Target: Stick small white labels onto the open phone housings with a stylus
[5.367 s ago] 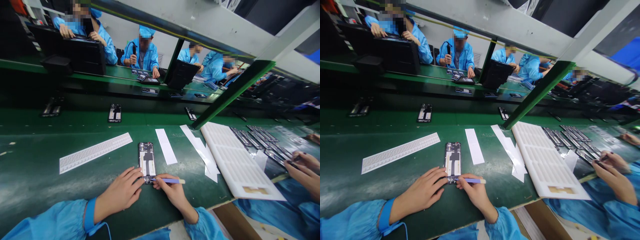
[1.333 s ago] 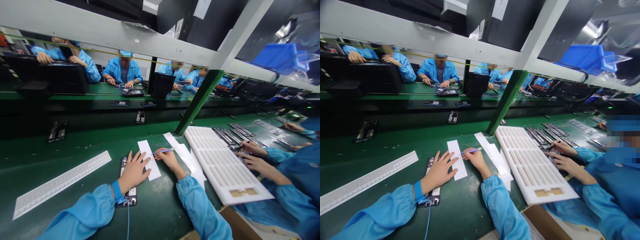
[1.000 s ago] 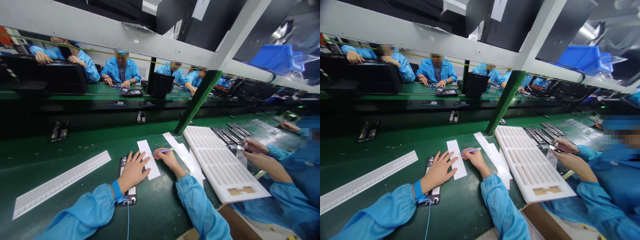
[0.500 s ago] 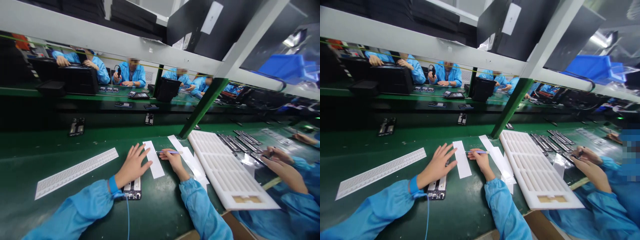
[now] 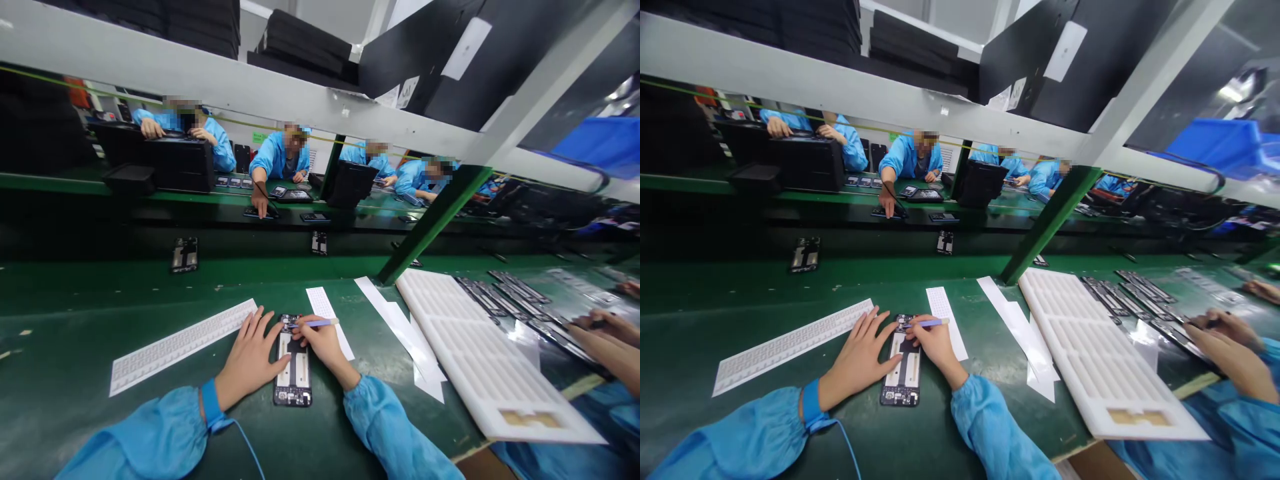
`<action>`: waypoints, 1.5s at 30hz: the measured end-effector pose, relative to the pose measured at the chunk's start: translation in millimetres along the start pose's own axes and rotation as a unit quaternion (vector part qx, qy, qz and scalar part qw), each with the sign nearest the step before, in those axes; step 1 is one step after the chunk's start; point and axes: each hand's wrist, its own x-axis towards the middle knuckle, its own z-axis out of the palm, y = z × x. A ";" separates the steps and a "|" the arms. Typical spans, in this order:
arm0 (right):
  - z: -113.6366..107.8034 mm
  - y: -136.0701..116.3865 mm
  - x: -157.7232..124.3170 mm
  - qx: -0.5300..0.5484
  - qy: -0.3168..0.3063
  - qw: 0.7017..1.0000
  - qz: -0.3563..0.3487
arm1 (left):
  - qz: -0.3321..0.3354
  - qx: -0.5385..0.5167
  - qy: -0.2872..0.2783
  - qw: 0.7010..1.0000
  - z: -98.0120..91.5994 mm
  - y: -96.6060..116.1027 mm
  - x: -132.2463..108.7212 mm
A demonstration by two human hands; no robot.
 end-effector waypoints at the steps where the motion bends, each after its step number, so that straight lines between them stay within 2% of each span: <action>1: -1.6 0.3 0.2 -0.002 -0.001 1.000 0.002 | 0.000 -0.002 0.002 1.000 0.0 -0.1 -0.2; 11: -5.0 4.1 1.2 -0.020 -0.012 1.000 0.013 | -0.010 -0.023 0.009 1.000 3.3 -0.4 -3.7; 18: -5.4 7.0 3.0 -0.044 -0.021 0.999 0.001 | -0.009 -0.024 0.005 1.000 -3.2 3.4 -2.4; 20: -6.6 7.1 -0.3 -0.052 0.014 0.998 -0.034 | -0.008 -0.018 -0.003 1.000 -5.8 7.1 -2.6; 23: -6.8 2.6 -5.7 -0.045 0.107 0.987 -0.112 | -0.011 -0.010 0.000 1.000 -9.9 10.9 -5.8; 25: -2.4 -3.4 -6.6 -0.038 0.124 0.982 -0.136 | -0.012 -0.007 0.013 1.000 -14.8 9.0 -11.2; 29: 27.5 -14.0 0.4 -0.035 0.048 0.992 -0.111 | -0.034 0.010 0.049 0.998 -31.0 -10.4 -32.6; 33: 80.9 -11.6 16.6 -0.055 -0.062 0.994 -0.070 | -0.085 0.050 0.071 0.993 -44.4 -42.7 -57.0; 35: 106.9 -6.3 24.8 -0.071 -0.128 0.988 -0.054 | -0.117 0.072 0.074 0.988 -45.5 -55.5 -64.8; 37: 126.1 -0.3 31.0 -0.074 -0.165 0.983 -0.035 | -0.143 0.082 0.069 0.984 -43.1 -62.7 -68.9; 40: 137.7 7.5 36.6 -0.066 -0.163 0.984 -0.006 | -0.157 0.076 0.053 0.983 -38.6 -64.6 -69.7; 45: 132.3 13.1 40.6 -0.068 -0.153 0.986 0.015 | -0.163 0.070 0.046 0.983 -38.8 -61.6 -67.8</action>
